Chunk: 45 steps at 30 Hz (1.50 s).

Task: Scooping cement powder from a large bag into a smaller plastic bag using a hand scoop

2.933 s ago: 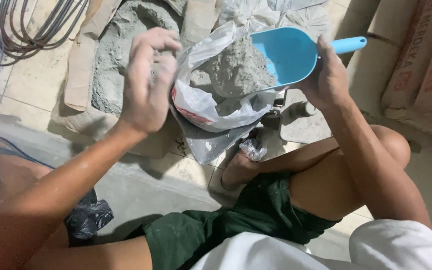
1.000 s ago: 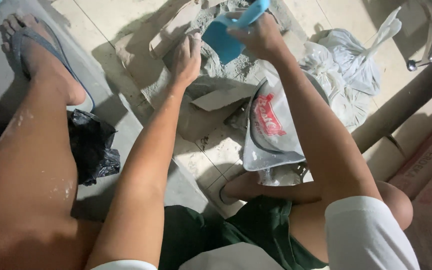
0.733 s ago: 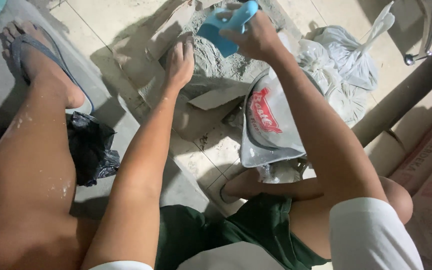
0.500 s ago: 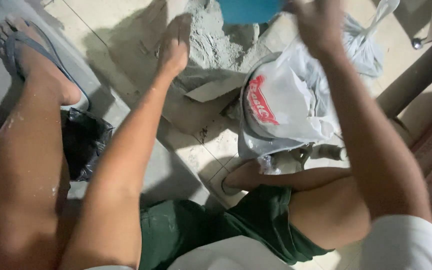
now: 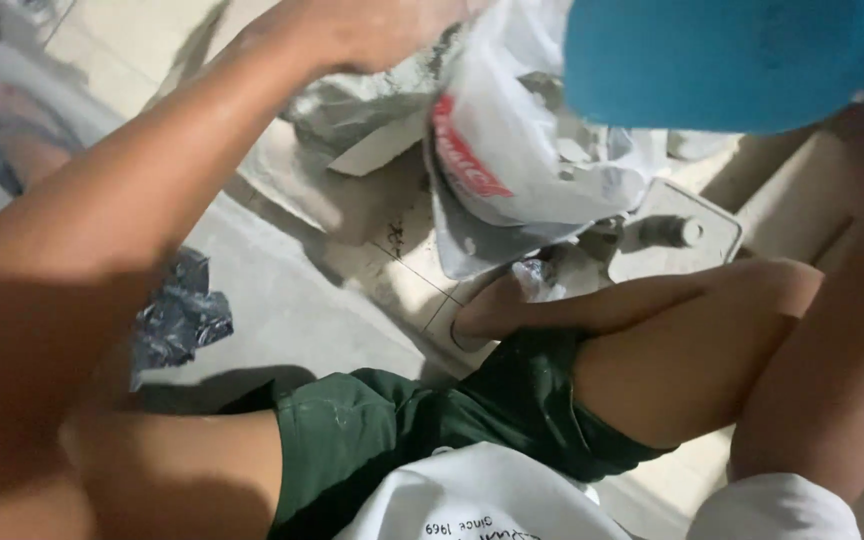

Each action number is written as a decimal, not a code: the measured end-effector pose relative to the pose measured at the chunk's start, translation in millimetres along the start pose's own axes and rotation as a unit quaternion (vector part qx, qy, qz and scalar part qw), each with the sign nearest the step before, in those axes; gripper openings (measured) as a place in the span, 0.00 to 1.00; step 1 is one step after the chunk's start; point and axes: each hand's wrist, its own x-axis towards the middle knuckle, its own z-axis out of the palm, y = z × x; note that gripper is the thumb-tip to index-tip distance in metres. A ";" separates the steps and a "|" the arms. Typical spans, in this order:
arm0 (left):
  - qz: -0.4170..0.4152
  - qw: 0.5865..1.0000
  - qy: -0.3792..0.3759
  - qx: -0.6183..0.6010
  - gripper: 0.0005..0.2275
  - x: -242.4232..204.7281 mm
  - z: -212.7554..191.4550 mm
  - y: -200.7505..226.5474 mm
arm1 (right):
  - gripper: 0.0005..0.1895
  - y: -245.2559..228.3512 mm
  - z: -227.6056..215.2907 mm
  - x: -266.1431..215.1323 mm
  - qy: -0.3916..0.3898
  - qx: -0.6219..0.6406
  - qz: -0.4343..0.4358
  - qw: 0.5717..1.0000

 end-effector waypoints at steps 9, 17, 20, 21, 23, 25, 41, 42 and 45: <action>0.229 0.966 0.102 -0.068 0.06 5.8 8.8 45.0 | 0.13 -209.0 151.6 -47.4 -0.115 -0.276 -0.267 0.916; 0.234 0.955 0.037 -0.181 0.02 -2.7 2.2 63.9 | 0.09 -188.0 179.6 -56.4 -0.012 -0.273 -0.127 0.954; 0.200 0.955 0.028 -0.217 0.03 -19.1 -7.6 68.9 | 0.15 -176.2 189.6 -54.6 -0.011 -0.141 -0.014 0.990; 0.199 0.955 0.031 -0.216 0.03 -18.6 -5.3 67.0 | 0.15 -171.3 192.2 -54.2 -0.014 -0.141 -0.017 0.990; 0.175 0.959 0.027 -0.220 0.01 -18.2 -2.3 63.1 | 0.14 -161.8 198.8 -53.7 0.013 -0.076 0.039 0.996; 0.180 0.955 0.028 -0.232 0.01 -14.5 -3.5 66.5 | 0.15 -166.6 206.2 -50.7 0.013 -0.053 0.057 0.997; 0.228 0.955 0.025 -0.189 0.02 -19.2 -3.1 74.4 | 0.21 -119.2 207.9 -45.2 0.054 0.243 0.198 0.948; 0.227 0.955 0.028 -0.187 0.02 -19.7 -4.2 74.0 | 0.21 -117.0 206.8 -44.8 0.051 0.244 0.196 0.948; 0.223 0.956 0.020 -0.190 0.01 -22.7 -6.2 72.3 | 0.22 -112.9 205.5 -46.2 0.072 0.346 0.234 0.906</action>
